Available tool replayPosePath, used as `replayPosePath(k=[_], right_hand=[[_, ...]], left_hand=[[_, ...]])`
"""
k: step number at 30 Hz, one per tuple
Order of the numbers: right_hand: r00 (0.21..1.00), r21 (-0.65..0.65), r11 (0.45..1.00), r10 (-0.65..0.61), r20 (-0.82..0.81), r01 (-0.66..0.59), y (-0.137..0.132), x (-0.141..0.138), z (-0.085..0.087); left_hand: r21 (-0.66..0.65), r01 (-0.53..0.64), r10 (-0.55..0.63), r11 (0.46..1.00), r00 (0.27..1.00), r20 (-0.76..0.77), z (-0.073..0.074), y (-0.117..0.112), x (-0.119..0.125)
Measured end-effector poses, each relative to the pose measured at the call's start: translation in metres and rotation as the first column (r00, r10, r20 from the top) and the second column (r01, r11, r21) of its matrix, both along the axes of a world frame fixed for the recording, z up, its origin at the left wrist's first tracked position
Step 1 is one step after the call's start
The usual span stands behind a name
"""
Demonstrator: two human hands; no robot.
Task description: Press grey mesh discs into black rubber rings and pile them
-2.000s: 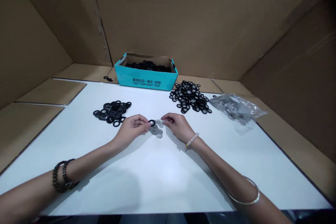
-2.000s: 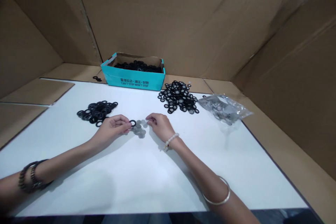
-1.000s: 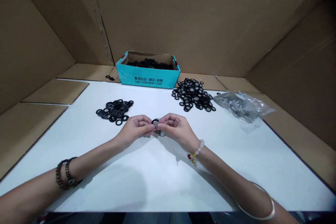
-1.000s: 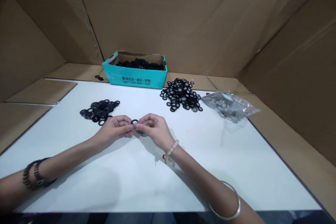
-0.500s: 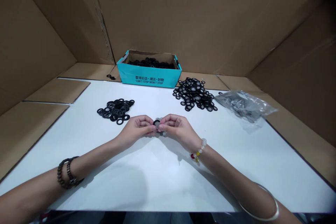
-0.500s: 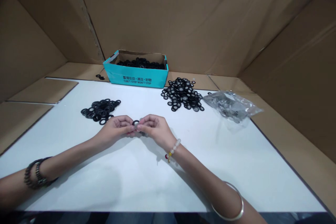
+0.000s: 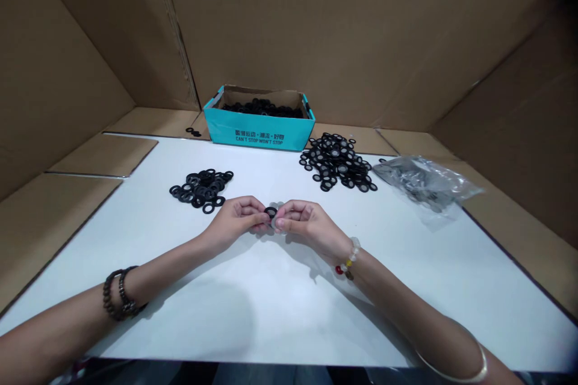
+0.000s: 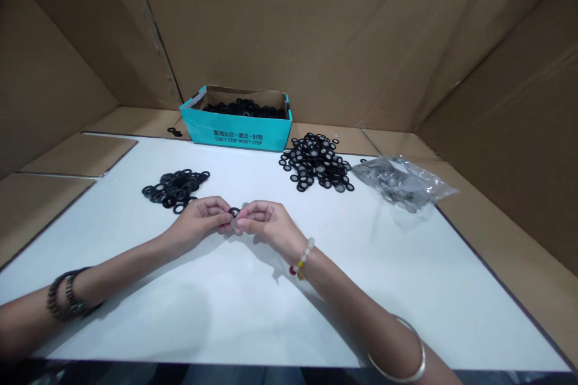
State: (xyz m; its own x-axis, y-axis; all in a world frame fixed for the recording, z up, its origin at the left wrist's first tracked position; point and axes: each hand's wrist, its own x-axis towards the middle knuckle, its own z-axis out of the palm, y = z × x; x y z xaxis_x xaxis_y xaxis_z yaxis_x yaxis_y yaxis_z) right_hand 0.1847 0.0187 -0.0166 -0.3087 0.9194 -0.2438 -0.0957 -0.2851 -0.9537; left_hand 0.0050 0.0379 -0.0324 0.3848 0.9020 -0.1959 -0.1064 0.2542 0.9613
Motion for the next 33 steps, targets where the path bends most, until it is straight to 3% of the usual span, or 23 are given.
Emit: replayPosePath(k=[5,9,12,18,23,26,29,33], right_hand=[[0.984,0.193,0.976,-0.125,0.13,0.098,0.0,-0.002,-0.005],[0.93,0.415,0.902,-0.246,0.273,0.117,-0.004,-0.007,-0.007],[0.898,0.507,0.856,-0.302,0.321,0.106,-0.007,-0.009,-0.008],[0.874,0.526,0.85,-0.233,0.426,-0.03,-0.004,-0.005,-0.008],[0.866,0.539,0.806,-0.068,0.494,-0.244,0.001,0.001,-0.002],[0.932,0.474,0.858,0.014,0.362,-0.197,0.002,0.0,-0.005],[0.97,0.388,0.917,-0.008,0.242,-0.089,-0.001,-0.007,-0.013],[0.957,0.438,0.898,-0.146,0.252,0.022,-0.006,-0.014,-0.019]], left_hand=[[-0.034,0.011,-0.011,0.999,1.0,0.005,-0.006,0.002,-0.002],[-0.023,0.026,-0.026,0.999,1.0,0.002,-0.011,0.003,-0.003],[-0.025,0.019,-0.019,1.0,1.0,0.001,-0.011,0.002,-0.003],[-0.013,0.015,-0.015,1.0,1.0,-0.006,-0.007,0.002,-0.002],[0.055,0.077,-0.077,0.996,0.997,-0.006,-0.008,0.0,-0.001],[0.132,0.097,-0.091,0.987,0.995,-0.048,-0.006,0.0,-0.002],[0.168,0.098,-0.084,0.981,0.993,-0.086,-0.005,0.0,-0.002],[0.163,0.08,-0.065,0.983,0.993,-0.094,-0.007,-0.003,0.0]])
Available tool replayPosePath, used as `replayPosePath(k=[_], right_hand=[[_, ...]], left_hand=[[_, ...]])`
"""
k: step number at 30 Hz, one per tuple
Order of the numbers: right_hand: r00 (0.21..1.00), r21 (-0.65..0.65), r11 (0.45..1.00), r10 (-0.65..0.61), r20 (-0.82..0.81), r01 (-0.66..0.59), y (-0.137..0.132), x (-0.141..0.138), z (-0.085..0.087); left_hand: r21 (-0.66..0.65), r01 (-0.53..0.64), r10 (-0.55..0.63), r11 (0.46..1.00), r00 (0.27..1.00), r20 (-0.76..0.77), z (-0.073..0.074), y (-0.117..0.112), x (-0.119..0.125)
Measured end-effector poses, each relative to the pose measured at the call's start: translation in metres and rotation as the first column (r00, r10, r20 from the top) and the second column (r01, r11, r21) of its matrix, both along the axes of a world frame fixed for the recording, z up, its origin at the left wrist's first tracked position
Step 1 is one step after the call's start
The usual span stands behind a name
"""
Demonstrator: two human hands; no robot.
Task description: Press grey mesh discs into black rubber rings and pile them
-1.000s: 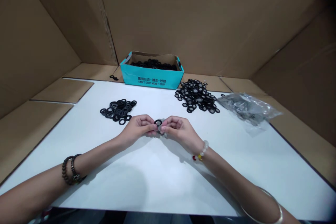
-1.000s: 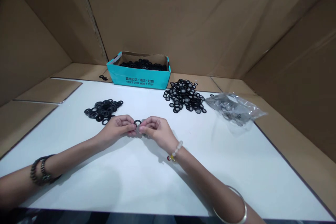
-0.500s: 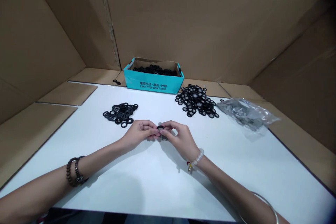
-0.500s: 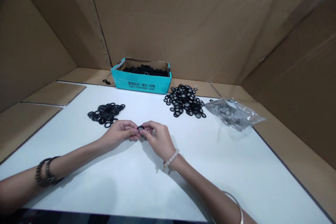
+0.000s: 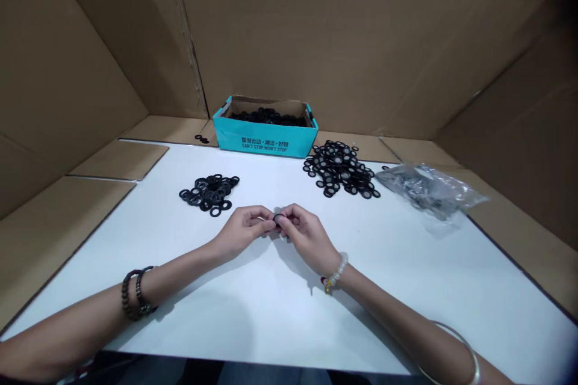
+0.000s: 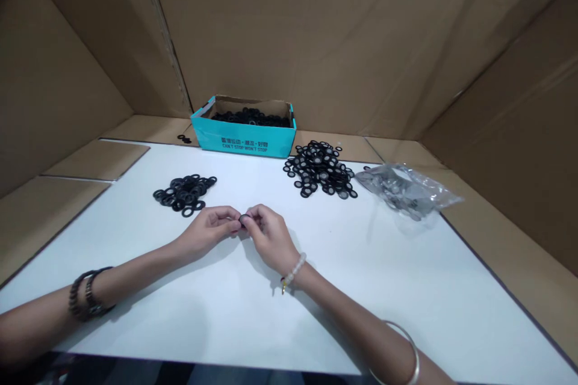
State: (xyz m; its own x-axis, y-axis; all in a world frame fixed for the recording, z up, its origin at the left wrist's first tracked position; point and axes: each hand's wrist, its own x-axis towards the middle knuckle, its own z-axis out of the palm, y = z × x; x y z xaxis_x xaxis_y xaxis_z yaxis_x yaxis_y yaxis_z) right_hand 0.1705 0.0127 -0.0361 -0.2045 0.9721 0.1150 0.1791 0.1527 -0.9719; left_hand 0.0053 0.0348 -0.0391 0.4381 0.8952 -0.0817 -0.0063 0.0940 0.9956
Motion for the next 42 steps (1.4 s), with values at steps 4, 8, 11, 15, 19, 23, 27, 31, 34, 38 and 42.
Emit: replayPosePath(k=[4,8,11,15,19,23,27,31,34,38,42], right_hand=[[0.998,0.05,0.998,-0.033,0.051,0.03,-0.004,-0.001,0.003],[0.99,0.113,0.993,-0.057,0.131,0.043,-0.006,0.0,0.009],[0.986,0.125,0.992,-0.053,0.158,0.034,-0.007,0.001,0.012],[0.992,0.017,0.999,-0.036,0.121,0.034,-0.006,0.003,0.012],[0.999,-0.244,0.969,-0.036,-0.03,0.028,-0.001,0.005,0.011],[0.985,-0.355,0.935,-0.062,-0.159,0.001,0.003,0.006,0.009],[0.984,-0.326,0.943,0.004,-0.176,-0.062,0.002,0.007,0.008],[0.989,-0.142,0.98,0.125,-0.085,-0.136,-0.001,0.01,0.012],[0.986,0.117,0.99,0.065,0.154,-0.084,-0.006,0.008,0.013],[0.948,0.366,0.929,-0.074,0.31,-0.047,-0.011,0.002,0.011],[0.918,0.447,0.892,-0.119,0.378,-0.068,-0.011,0.001,0.009]], left_hand=[[-0.032,-0.141,0.141,0.99,0.99,0.008,-0.001,-0.007,0.004],[0.024,-0.228,0.228,0.973,0.974,0.004,0.004,-0.013,0.005],[0.049,-0.264,0.263,0.963,0.965,0.009,0.006,-0.015,0.004],[0.0,-0.286,0.285,0.958,0.958,-0.036,0.005,-0.014,0.004],[-0.101,-0.267,0.266,0.958,0.964,-0.029,0.002,-0.013,0.005],[-0.212,-0.189,0.215,0.959,0.971,0.103,0.004,-0.012,0.007],[-0.244,-0.122,0.158,0.962,0.979,0.131,0.008,-0.011,0.007],[-0.151,-0.031,0.05,0.988,0.991,0.122,0.009,-0.012,0.008],[-0.037,-0.006,0.007,0.999,0.999,0.033,0.009,-0.014,0.008],[-0.03,0.016,-0.018,0.999,0.998,-0.055,0.008,-0.016,0.007],[-0.053,-0.003,0.0,0.999,0.998,-0.064,0.007,-0.013,0.007]])
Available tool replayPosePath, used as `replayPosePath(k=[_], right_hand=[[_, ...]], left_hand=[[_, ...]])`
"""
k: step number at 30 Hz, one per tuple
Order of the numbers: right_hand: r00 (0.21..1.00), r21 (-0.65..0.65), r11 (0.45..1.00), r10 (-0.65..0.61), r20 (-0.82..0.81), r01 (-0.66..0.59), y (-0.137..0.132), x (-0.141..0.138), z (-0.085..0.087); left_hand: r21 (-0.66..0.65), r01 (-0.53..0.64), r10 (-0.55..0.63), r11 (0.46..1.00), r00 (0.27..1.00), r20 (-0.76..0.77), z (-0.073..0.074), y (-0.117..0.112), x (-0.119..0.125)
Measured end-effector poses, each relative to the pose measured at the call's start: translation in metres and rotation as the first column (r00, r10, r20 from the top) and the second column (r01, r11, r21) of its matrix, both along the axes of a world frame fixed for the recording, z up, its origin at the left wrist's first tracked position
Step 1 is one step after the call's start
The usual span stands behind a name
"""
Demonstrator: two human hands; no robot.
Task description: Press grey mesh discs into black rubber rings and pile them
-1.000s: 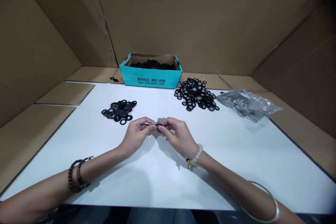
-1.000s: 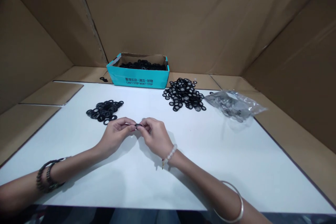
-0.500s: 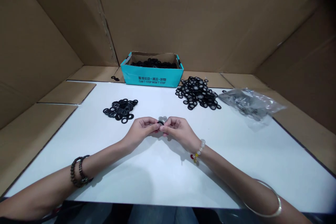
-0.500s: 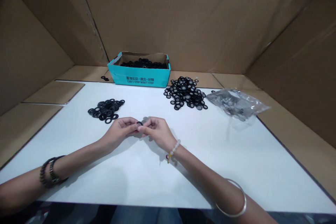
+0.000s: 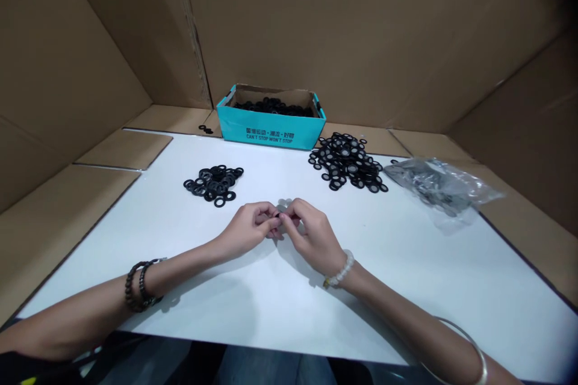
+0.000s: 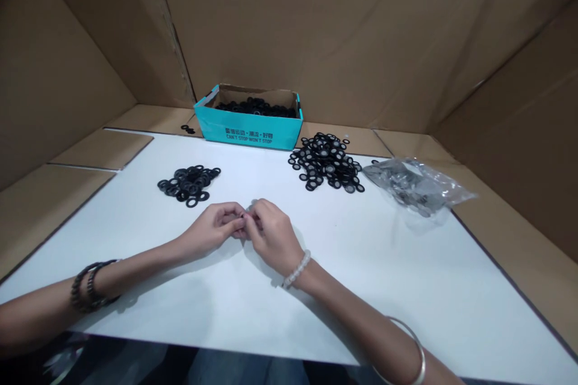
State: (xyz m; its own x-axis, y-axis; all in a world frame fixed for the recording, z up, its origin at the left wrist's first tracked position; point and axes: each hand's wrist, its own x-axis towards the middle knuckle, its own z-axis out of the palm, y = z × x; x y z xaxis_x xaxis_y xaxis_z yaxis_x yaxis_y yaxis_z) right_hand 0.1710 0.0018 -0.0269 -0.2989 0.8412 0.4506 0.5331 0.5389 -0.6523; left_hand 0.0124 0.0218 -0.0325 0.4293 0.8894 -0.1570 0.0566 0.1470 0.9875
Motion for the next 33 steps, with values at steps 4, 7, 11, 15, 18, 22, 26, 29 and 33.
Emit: replayPosePath(k=[4,7,11,15,18,22,26,29,33], right_hand=[[1.0,-0.03,0.999,-0.014,0.018,0.014,-0.002,0.0,0.001],[0.997,-0.129,0.99,-0.059,-0.05,0.052,-0.005,-0.002,0.001],[0.976,-0.291,0.956,-0.096,-0.194,0.037,-0.003,-0.002,0.0],[0.992,-0.289,0.957,-0.02,-0.124,-0.017,0.004,0.005,-0.001],[0.997,-0.255,0.964,0.072,-0.027,-0.077,0.006,0.009,-0.001],[0.985,-0.225,0.961,0.17,0.033,-0.158,0.006,0.01,-0.002],[0.981,-0.176,0.965,0.193,-0.015,-0.193,0.004,0.009,-0.002],[0.977,-0.145,0.967,0.207,-0.046,-0.211,0.003,0.009,-0.002],[0.981,-0.151,0.97,0.184,-0.063,-0.191,0.001,0.007,-0.001]], left_hand=[[0.007,-0.097,0.097,0.995,0.995,-0.01,0.005,0.002,-0.001],[0.031,-0.168,0.168,0.985,0.986,-0.005,0.01,-0.002,-0.001],[-0.031,-0.149,0.151,0.988,0.987,0.058,0.009,-0.005,0.0],[-0.094,0.001,0.006,0.996,0.997,0.076,0.003,-0.001,-0.004],[-0.09,0.019,-0.01,0.996,0.995,0.099,-0.001,0.003,-0.007],[-0.112,0.015,0.0,0.994,0.99,0.139,-0.002,0.005,-0.007],[-0.2,0.084,-0.046,0.976,0.982,0.183,0.003,0.005,-0.007],[-0.262,0.142,-0.086,0.955,0.973,0.214,0.009,0.004,-0.007],[-0.227,0.053,-0.006,0.972,0.979,0.204,0.016,0.0,-0.005]])
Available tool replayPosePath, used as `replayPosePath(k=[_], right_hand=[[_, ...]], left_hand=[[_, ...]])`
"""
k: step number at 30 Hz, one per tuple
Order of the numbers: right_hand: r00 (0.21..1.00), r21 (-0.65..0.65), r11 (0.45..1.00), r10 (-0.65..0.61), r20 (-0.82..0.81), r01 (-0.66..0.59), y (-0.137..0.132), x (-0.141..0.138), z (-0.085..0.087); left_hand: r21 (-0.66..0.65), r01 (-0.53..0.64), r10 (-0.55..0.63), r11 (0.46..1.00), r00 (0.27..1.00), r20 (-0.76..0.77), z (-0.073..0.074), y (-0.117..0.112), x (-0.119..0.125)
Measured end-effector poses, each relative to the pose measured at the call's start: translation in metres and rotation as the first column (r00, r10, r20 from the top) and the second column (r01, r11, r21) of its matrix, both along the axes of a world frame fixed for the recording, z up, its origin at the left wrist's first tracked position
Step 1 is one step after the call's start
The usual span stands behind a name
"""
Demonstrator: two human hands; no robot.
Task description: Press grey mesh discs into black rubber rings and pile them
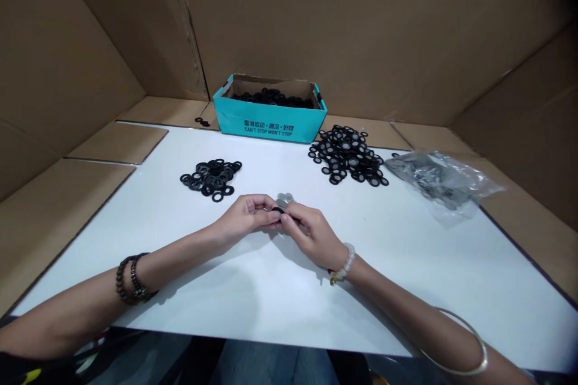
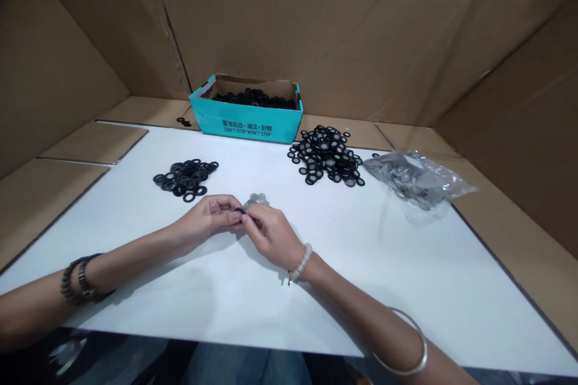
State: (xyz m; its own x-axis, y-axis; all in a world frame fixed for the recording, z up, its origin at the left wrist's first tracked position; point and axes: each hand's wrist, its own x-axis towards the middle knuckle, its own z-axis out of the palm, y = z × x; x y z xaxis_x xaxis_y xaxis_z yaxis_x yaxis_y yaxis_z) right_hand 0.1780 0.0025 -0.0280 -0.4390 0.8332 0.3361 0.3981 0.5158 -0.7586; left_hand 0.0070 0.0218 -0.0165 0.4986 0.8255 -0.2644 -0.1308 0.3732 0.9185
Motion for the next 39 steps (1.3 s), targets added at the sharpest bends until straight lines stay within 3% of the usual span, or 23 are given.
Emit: replayPosePath(k=[6,15,25,29,34,39], right_hand=[[0.999,-0.08,0.997,-0.016,-0.051,0.011,0.0,-0.001,0.0],[0.941,-0.425,0.903,-0.085,-0.328,-0.067,0.003,0.003,-0.005],[0.888,-0.564,0.803,-0.104,-0.448,-0.191,0.006,0.0,-0.016],[0.916,-0.515,0.848,-0.096,-0.389,-0.13,0.005,0.001,-0.013],[0.99,-0.255,0.967,-0.026,-0.137,-0.01,0.001,0.002,-0.007],[1.0,-0.069,0.998,-0.014,-0.008,0.013,-0.001,0.001,-0.006]], left_hand=[[0.13,-0.113,0.122,0.985,0.99,-0.07,-0.002,-0.001,0.001],[-0.031,-0.056,0.056,0.998,0.998,0.0,-0.012,0.002,-0.001],[-0.034,-0.054,0.055,0.998,0.998,0.027,-0.011,0.001,0.0],[-0.051,-0.031,0.033,0.998,0.999,0.029,-0.009,0.002,-0.001],[-0.026,0.001,-0.001,1.0,1.0,-0.006,-0.012,0.003,0.0],[0.045,0.063,-0.061,0.997,0.997,-0.039,-0.018,0.005,-0.001]])
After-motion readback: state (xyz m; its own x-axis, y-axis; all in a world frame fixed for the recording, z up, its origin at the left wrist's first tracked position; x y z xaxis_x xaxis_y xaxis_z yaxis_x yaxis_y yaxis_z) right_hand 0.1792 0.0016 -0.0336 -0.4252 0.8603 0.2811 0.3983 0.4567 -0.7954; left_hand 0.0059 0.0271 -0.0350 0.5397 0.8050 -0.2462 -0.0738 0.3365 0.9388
